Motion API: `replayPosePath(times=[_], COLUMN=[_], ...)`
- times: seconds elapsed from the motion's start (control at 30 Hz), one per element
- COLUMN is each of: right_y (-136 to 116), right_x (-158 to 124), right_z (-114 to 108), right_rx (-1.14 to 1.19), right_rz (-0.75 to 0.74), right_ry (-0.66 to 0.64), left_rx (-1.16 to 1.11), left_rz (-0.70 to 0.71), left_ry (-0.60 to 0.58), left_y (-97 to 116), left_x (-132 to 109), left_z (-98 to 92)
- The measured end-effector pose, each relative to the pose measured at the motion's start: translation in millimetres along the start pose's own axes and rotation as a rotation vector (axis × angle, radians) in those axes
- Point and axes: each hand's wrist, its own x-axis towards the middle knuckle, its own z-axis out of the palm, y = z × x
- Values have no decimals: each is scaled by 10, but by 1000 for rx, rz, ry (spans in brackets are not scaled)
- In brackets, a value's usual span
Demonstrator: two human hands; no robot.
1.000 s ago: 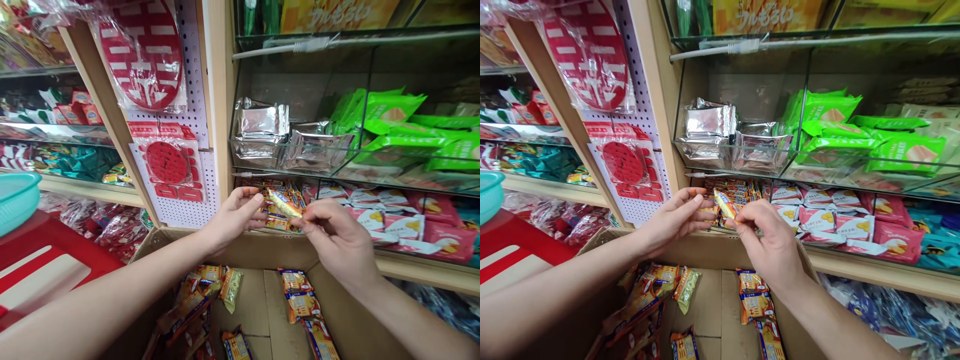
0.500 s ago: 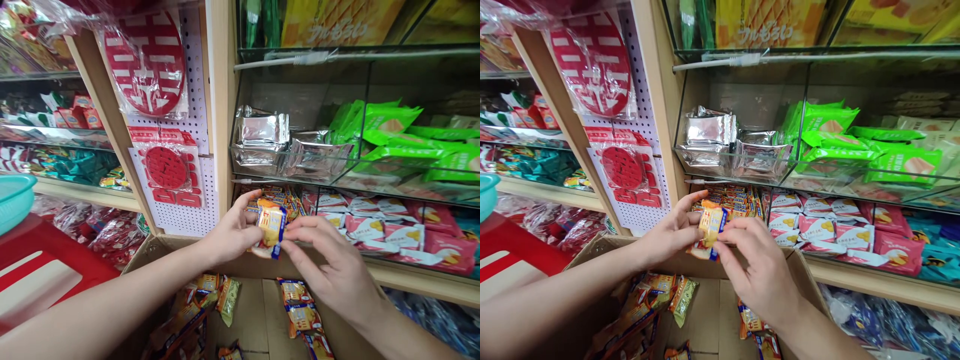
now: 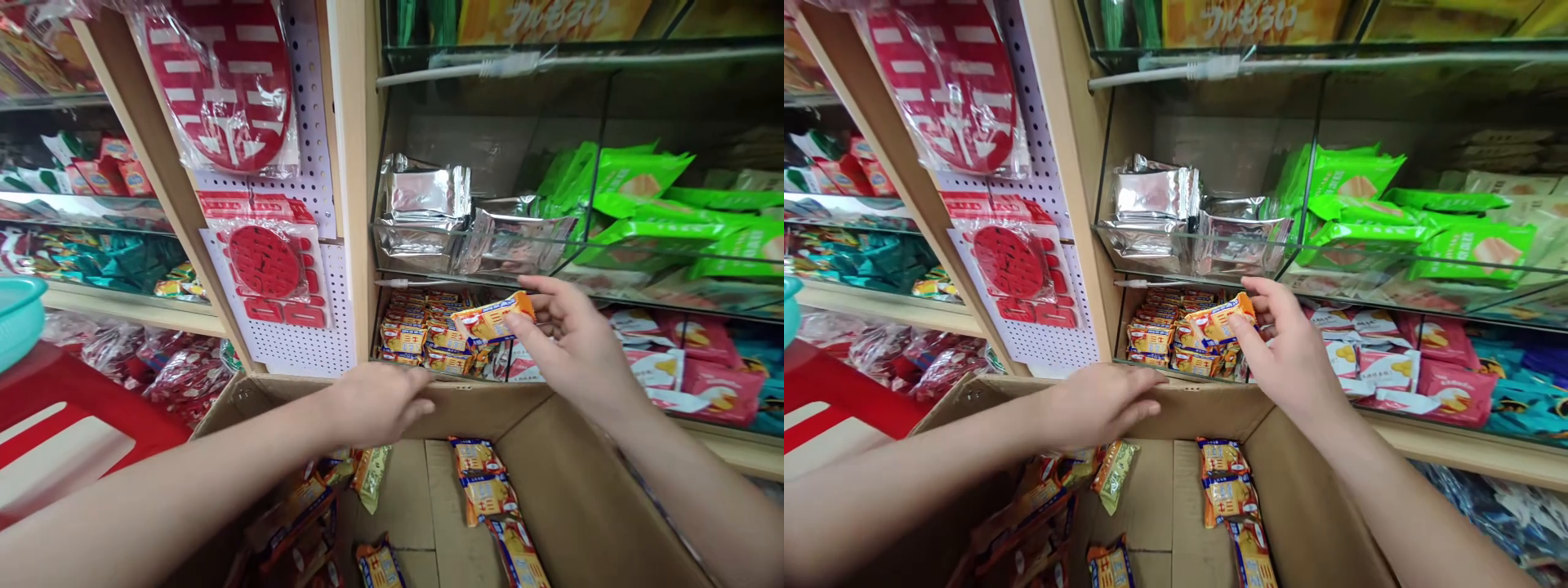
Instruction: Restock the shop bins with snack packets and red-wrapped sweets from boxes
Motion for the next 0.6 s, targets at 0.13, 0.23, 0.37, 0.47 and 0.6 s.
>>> replayPosePath(times=[0.13, 0.23, 0.37, 0.47, 0.6], right_y=[95, 127, 214, 304, 275], right_x=[94, 139, 188, 220, 286], right_z=[138, 257, 310, 345, 499], right_rx=[-319, -363, -367, -259, -108], right_rz=[-164, -110, 41, 89, 105], right_ry=[-261, -406, -480, -468, -538], left_rx=[208, 226, 195, 207, 209], left_rz=[69, 125, 80, 63, 65], left_ry=[-95, -95, -89, -96, -87], left_y=[138, 164, 59, -2, -8], left_x=[-107, -185, -217, -197, -164], left_z=[30, 18, 11, 24, 44])
